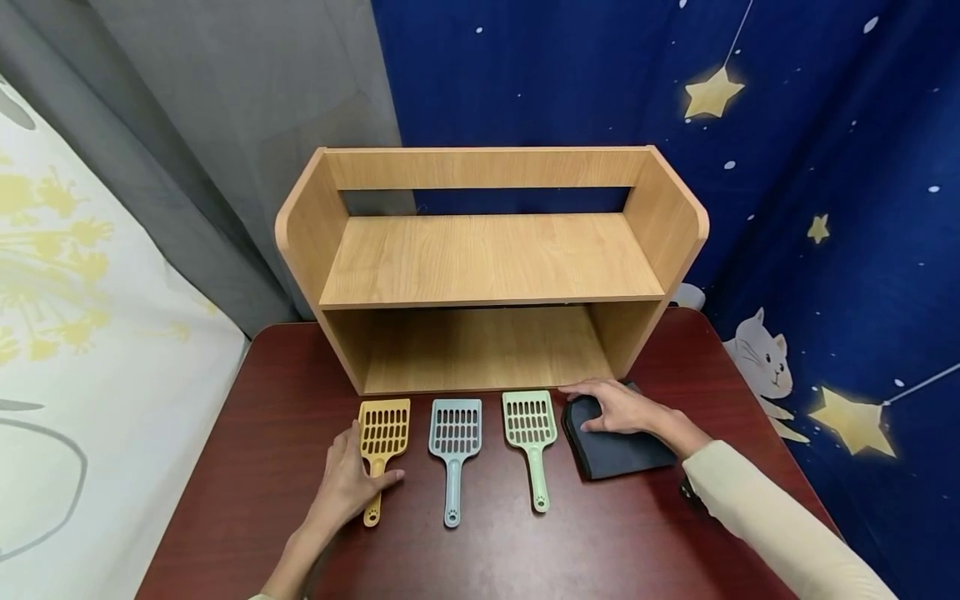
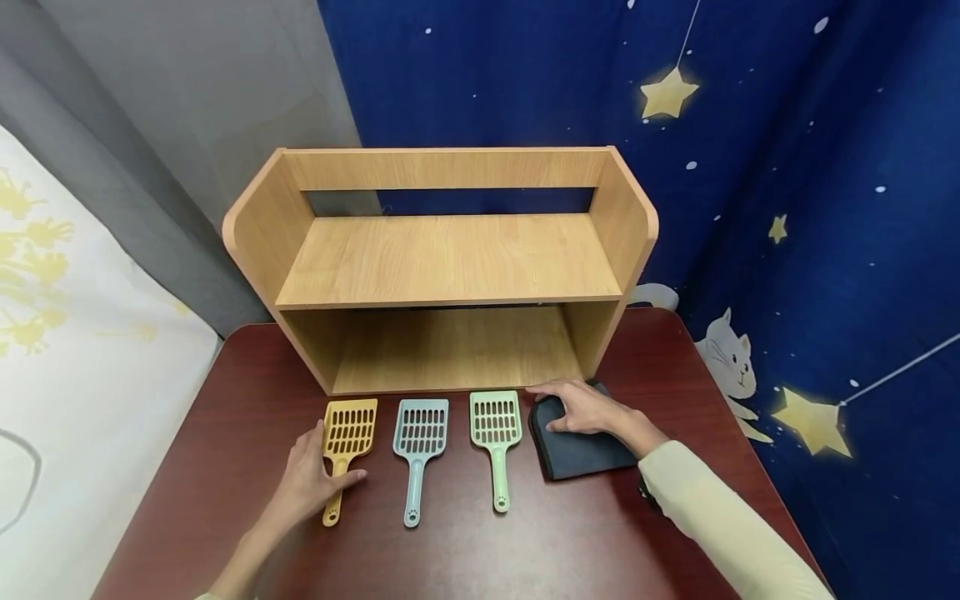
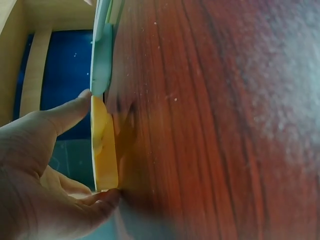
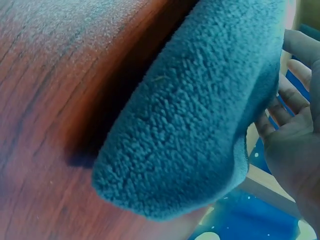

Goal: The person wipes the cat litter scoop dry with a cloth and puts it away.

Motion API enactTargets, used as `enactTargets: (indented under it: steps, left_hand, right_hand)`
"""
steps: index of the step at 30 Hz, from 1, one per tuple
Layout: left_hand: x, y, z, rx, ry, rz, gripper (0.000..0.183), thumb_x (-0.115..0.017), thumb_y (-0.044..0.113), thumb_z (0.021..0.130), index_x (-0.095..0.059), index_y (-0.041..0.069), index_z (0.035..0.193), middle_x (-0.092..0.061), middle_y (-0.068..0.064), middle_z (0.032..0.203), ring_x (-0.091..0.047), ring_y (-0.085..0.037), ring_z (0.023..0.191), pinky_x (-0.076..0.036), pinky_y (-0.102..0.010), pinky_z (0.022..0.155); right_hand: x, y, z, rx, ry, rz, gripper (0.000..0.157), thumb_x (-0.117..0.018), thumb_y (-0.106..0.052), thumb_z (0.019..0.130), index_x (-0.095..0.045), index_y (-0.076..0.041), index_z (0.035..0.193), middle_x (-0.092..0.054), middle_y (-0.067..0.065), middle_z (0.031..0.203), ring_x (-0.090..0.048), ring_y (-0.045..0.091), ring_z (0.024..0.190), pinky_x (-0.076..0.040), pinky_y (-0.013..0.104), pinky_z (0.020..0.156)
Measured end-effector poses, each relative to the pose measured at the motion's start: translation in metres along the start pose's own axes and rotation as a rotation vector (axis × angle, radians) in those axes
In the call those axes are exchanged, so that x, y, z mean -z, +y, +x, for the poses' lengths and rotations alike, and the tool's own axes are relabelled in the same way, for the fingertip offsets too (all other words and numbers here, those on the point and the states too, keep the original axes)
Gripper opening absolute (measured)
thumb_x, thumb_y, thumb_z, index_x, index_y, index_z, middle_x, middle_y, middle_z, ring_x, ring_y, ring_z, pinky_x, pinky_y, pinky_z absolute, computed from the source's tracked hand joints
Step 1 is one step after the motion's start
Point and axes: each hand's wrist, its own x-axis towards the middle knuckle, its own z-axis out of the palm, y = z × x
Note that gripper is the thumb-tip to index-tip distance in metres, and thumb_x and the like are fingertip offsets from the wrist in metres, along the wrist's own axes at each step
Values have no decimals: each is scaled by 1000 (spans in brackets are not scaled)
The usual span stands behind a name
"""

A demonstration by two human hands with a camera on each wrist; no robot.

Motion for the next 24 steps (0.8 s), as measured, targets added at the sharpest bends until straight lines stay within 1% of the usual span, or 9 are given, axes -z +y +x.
enactTargets:
  steps: [3,9,15,19,21,24]
  left_hand:
    - [-1,-1,0,-9,17,7,114,-94,27,82,-22,-22,156,-33,-46,151,-33,-61,141,-36,-68,114]
    - [-1,-1,2,-20,20,13,106,-92,19,83,-26,-22,155,-38,-44,148,-37,-59,138,-37,-67,113]
    - [2,-6,3,-5,4,11,100,-89,12,85,-25,-23,154,-40,-40,148,-40,-55,140,-36,-64,116]
    - [5,-10,4,8,-1,19,94,-88,12,86,-31,-23,153,-42,-39,146,-43,-54,138,-39,-64,113]
    - [6,-11,5,8,-4,27,91,-88,12,87,-34,-22,152,-45,-39,142,-49,-51,131,-43,-62,109]
    - [8,-11,5,15,-9,18,89,-87,11,87,-36,-23,150,-50,-35,134,-58,-41,112,-50,-54,97]
  right_hand:
    - [-3,3,3,-3,-7,-4,68,-90,-15,83,-63,-2,144,-68,15,137,-64,35,126,-51,52,102]
    - [-4,6,5,9,2,15,62,-91,-14,80,-69,-3,137,-72,14,122,-66,32,114,-52,48,96]
    - [2,7,1,-34,-18,39,55,-91,-17,82,-73,-9,134,-70,8,121,-66,27,112,-52,42,94]
    - [8,8,0,-45,-30,54,55,-91,-16,83,-72,-9,134,-70,8,123,-65,28,116,-51,44,97]
    - [12,8,-2,-53,-46,75,54,-90,-15,84,-72,-9,134,-71,9,127,-65,29,120,-51,45,100]
    - [20,10,-3,-64,-81,105,50,-89,-16,86,-73,-8,133,-73,9,131,-66,27,122,-52,43,99]
